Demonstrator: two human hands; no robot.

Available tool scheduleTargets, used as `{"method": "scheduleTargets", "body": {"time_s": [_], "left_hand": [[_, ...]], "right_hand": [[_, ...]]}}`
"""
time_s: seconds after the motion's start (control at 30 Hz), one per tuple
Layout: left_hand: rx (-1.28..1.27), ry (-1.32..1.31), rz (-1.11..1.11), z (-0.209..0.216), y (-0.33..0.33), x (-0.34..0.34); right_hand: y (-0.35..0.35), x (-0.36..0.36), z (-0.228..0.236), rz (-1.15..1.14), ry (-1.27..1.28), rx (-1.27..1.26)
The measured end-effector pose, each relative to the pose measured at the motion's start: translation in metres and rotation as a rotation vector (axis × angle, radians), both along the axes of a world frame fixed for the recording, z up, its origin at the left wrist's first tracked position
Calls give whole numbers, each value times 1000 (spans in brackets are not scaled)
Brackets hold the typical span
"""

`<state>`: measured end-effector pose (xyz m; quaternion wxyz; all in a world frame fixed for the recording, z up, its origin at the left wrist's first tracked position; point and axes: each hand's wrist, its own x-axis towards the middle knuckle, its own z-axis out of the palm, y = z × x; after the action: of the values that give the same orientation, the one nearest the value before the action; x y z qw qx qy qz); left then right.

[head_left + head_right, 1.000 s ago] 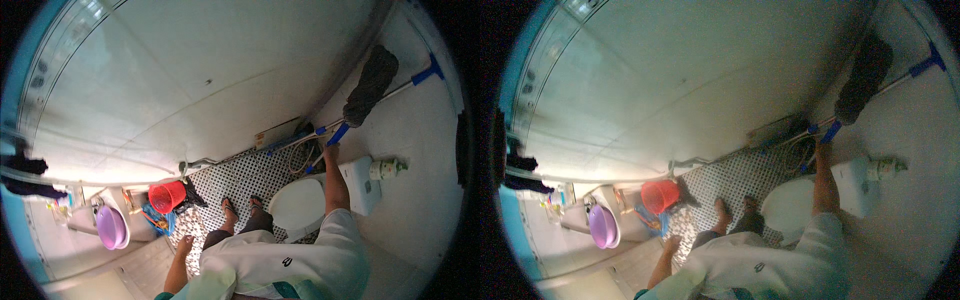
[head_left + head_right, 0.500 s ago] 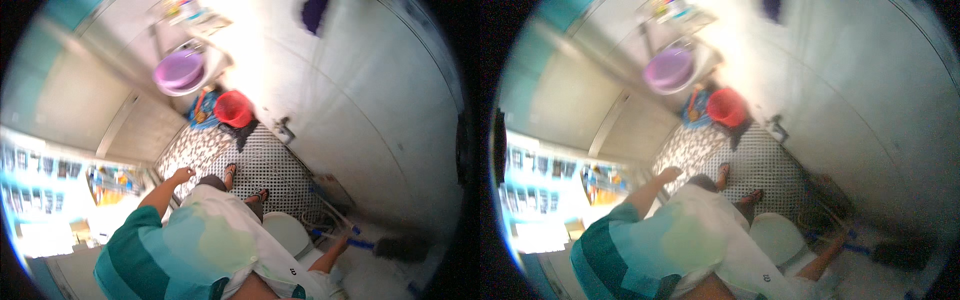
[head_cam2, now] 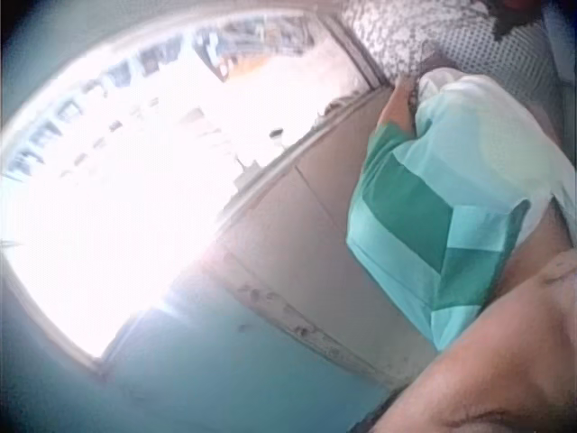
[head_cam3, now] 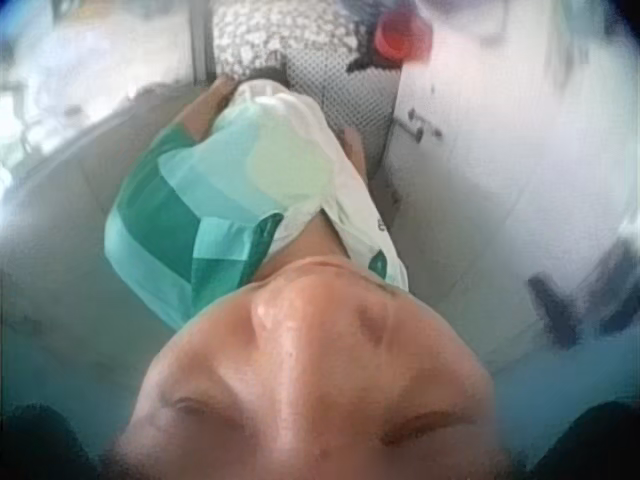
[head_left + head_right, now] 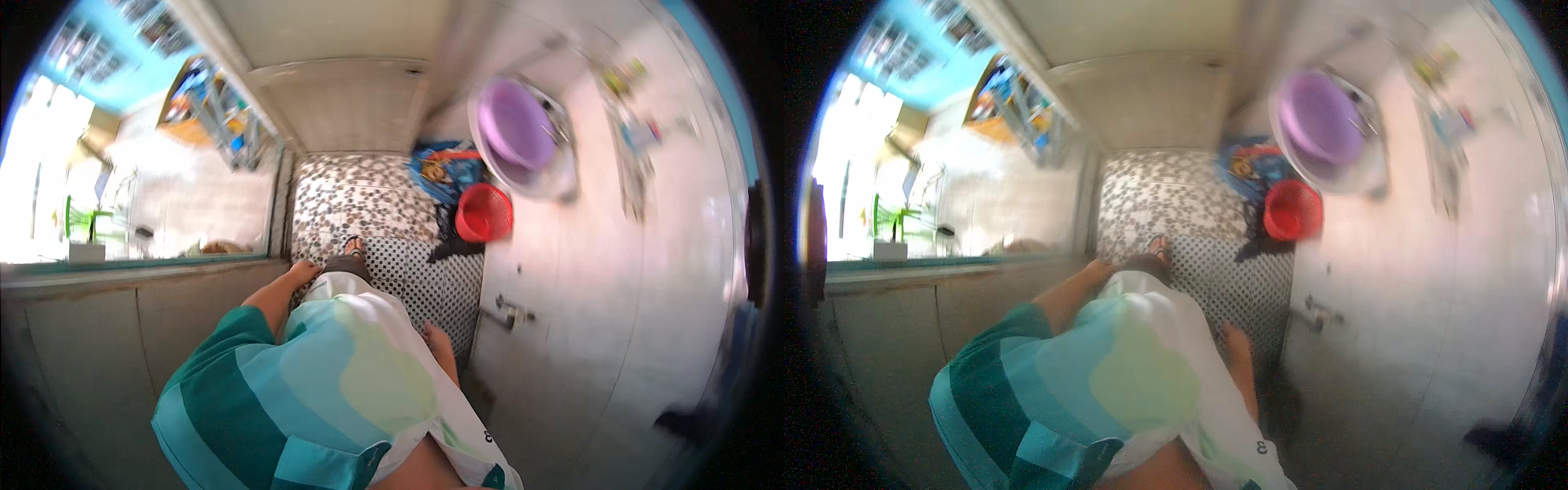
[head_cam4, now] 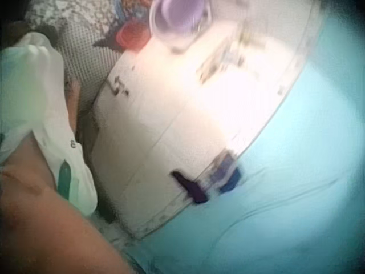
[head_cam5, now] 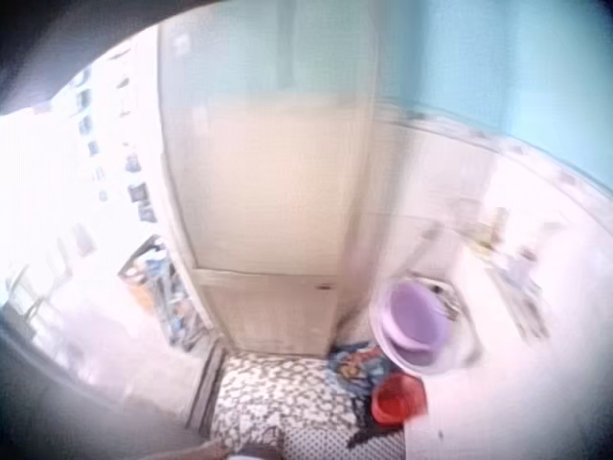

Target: The person fills a purple basin with water from a tap, carries it to an aquarium, and pours water into the tank. They repeat this process, then use a mop to clean the tiled floor. Finally, they plug in a power cord near a potted plant.

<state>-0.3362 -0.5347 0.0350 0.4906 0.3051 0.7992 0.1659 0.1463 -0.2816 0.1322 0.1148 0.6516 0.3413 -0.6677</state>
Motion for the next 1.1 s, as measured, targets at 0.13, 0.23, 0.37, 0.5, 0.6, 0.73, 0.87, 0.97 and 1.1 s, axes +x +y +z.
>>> {"method": "scheduleTargets", "body": {"time_s": [0.13,0.23,0.37,0.5,0.6,0.73,0.87,0.97,1.1], "left_hand": [[-111,68,390,-11,-54,-37],[-233,-66,688,8,-48,-81],[-246,-173,896,31,-26,-140],[-82,-195,1056,38,11,-190],[-28,-201,1137,45,31,-223],[-33,-335,1187,55,27,-280],[-57,-249,1437,65,-4,-333],[-86,-259,1702,74,-35,-363],[-78,-163,1880,64,-78,-407]], "right_hand": [[151,-90,16,-165,117,78],[256,-184,48,-267,257,232],[346,-319,137,-225,474,558],[399,-434,209,-94,428,839],[436,-495,243,-136,402,987],[467,-572,253,-259,281,1205],[463,-646,226,-227,185,1259],[438,-712,194,-117,121,1189],[383,-811,153,175,124,984]]}}
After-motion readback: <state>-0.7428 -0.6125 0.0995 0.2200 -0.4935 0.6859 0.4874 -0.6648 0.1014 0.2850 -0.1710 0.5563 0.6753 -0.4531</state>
